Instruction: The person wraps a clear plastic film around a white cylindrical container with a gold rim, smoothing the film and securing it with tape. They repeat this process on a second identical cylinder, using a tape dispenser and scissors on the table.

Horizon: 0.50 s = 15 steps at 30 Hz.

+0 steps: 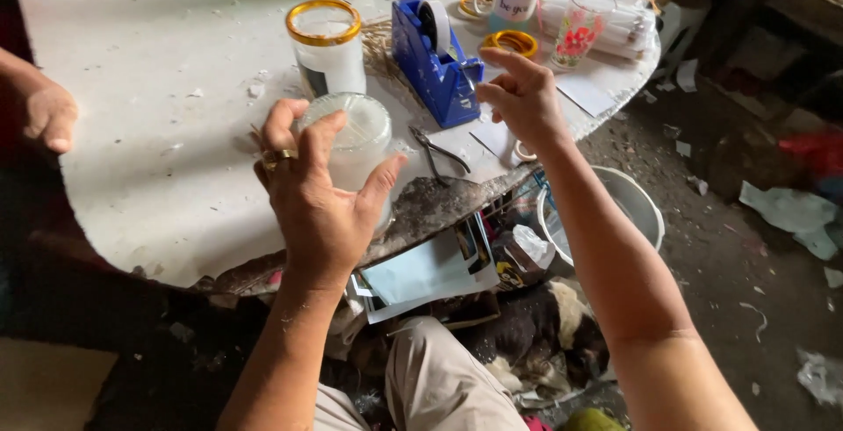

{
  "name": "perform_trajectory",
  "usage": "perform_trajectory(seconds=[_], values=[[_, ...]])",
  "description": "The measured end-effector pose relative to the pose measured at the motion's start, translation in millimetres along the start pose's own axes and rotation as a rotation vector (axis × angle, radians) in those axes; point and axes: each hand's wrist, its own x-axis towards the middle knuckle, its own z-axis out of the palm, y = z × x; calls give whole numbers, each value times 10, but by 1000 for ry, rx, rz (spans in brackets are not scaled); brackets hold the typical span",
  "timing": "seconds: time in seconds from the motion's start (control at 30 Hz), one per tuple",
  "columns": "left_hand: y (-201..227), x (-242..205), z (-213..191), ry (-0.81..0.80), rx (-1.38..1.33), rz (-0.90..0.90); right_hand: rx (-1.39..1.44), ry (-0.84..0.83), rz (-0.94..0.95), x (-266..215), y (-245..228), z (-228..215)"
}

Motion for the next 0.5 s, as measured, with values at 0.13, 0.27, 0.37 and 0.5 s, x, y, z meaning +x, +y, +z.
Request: perform_trajectory(seconds=[0.13, 0.27, 0.37, 0.5], values=[[-33, 48, -143, -102, -38, 14, -288, -53, -105, 130, -25, 60], [-232, 163, -228, -253, -284, 60, -486, -26, -201, 204, 26, 45], [-302, 178, -163, -231, -389, 15, -637, -6, -348, 267, 68, 35], [-323, 98, 7, -124, -463, -75, -797, -49, -283, 156, 41, 14]])
